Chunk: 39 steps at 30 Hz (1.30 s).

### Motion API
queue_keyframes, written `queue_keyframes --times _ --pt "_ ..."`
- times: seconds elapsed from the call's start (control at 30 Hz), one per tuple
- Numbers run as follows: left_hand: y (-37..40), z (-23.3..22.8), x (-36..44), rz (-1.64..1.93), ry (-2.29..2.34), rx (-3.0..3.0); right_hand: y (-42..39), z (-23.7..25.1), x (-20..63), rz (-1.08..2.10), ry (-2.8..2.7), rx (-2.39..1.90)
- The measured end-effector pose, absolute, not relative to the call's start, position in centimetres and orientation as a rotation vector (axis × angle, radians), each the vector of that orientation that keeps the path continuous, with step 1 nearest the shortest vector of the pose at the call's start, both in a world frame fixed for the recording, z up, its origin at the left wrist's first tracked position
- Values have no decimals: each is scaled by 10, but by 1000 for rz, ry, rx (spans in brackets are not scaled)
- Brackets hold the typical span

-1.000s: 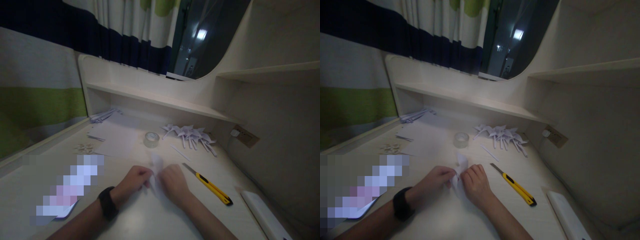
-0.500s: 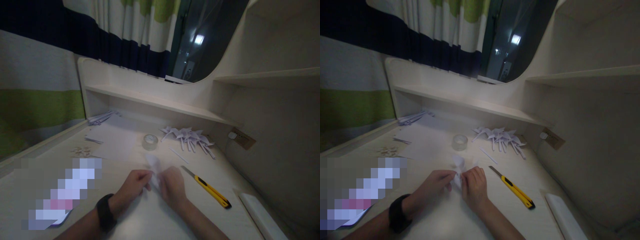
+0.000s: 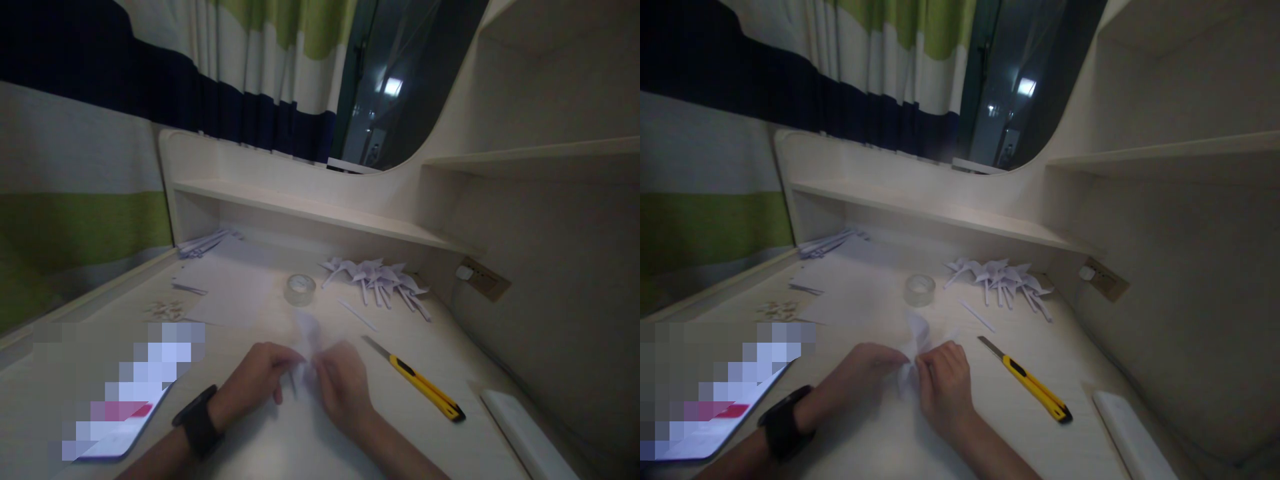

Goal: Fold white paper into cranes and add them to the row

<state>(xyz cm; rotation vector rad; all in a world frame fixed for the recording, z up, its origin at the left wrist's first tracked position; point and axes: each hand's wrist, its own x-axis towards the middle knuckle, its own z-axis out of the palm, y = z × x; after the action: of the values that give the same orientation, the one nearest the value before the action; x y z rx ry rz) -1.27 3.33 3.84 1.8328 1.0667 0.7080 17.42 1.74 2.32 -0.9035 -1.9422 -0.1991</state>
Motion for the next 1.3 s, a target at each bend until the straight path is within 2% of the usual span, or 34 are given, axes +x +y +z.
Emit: queue_keyframes --times 0.67,1.03,1.3 --pt "51 17 -20 685 968 1713 14 32 177 -92 -1981 -824" --pt "44 29 -18 828 982 1934 16 36 179 -59 -1974 -803" --pt "32 38 -15 924 1103 2306 10 40 175 -13 -1893 -787"
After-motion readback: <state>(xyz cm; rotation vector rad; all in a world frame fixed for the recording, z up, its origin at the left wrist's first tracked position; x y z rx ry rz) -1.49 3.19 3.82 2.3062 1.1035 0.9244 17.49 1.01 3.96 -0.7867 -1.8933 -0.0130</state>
